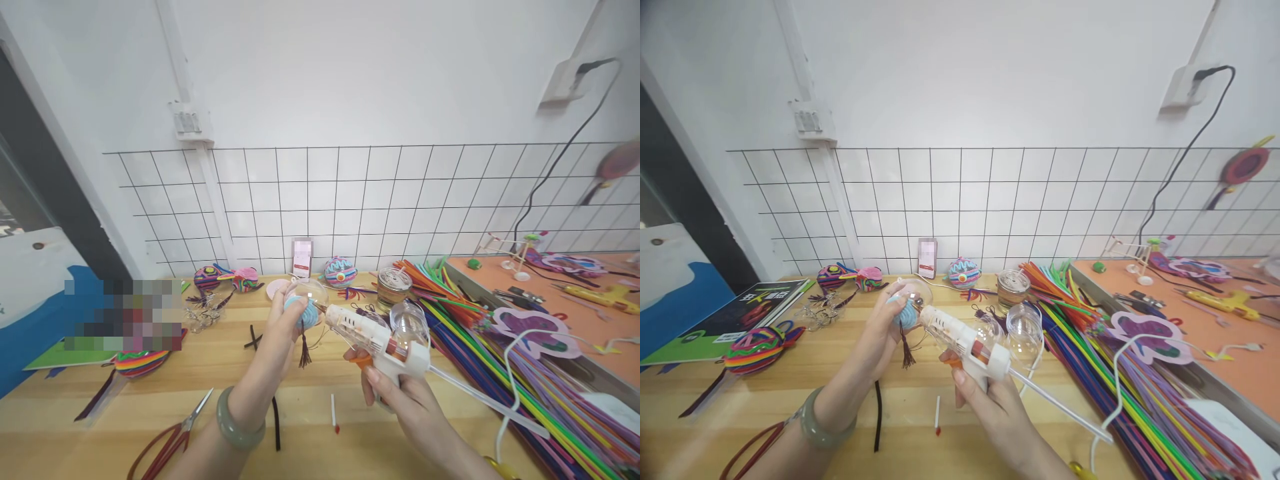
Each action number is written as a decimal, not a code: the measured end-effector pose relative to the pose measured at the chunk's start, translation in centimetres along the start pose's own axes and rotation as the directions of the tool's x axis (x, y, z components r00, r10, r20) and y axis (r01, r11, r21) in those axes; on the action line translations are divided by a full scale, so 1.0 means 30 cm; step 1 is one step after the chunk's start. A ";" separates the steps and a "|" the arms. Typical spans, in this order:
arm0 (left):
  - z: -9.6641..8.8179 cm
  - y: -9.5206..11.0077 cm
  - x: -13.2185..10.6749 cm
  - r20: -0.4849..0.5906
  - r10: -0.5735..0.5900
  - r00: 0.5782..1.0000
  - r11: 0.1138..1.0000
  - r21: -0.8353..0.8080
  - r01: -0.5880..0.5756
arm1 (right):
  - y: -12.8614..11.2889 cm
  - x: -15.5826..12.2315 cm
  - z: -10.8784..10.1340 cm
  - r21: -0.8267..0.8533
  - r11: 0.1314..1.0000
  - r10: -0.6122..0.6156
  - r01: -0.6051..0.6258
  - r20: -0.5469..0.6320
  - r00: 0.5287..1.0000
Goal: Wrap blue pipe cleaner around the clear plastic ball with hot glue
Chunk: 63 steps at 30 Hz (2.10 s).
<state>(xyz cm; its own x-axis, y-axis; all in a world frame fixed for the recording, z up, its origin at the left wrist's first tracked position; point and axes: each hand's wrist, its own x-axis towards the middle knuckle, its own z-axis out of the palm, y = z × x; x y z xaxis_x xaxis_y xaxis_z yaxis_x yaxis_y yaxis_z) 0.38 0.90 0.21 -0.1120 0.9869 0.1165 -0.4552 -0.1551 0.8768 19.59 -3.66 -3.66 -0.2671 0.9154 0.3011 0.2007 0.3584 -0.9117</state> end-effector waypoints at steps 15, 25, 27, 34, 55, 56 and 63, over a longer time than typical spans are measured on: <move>0.006 -0.002 0.000 -0.003 -0.007 1.000 1.000 0.013 0.007 | 0.001 -0.002 -0.001 0.070 0.996 -0.050 0.048 0.019 0.999; 0.003 -0.005 0.002 0.004 -0.011 1.000 1.000 0.022 0.011 | 0.002 -0.001 -0.003 0.096 0.995 -0.038 0.033 0.048 0.998; 0.003 -0.006 0.002 0.001 -0.010 1.000 1.000 0.024 0.010 | 0.003 -0.001 -0.002 0.091 0.995 -0.042 0.037 0.047 0.998; 0.001 -0.005 0.002 0.007 -0.007 1.000 1.000 0.028 0.007 | 0.002 0.003 0.000 0.104 0.994 -0.033 0.029 0.046 0.998; 0.002 -0.011 0.005 0.024 -0.012 1.000 1.000 -0.001 0.012 | 0.005 0.001 0.005 0.108 0.994 -0.035 0.030 0.040 0.999; 0.002 -0.010 0.003 0.024 -0.010 1.000 1.000 0.002 0.010 | 0.005 0.001 0.004 0.110 0.993 -0.033 0.029 0.040 0.999; -0.006 -0.001 0.000 0.022 -0.010 1.000 1.000 0.008 0.010 | 0.003 0.005 0.003 0.126 0.991 -0.041 0.035 0.047 0.998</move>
<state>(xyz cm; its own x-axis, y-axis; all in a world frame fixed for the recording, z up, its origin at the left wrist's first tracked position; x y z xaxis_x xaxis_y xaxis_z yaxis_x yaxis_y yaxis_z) 0.22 0.90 0.11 -0.0883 0.9891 0.1177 -0.4491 -0.1450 0.8816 19.48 -3.51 -3.73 -0.3187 0.8905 0.3246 0.0713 0.3641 -0.9286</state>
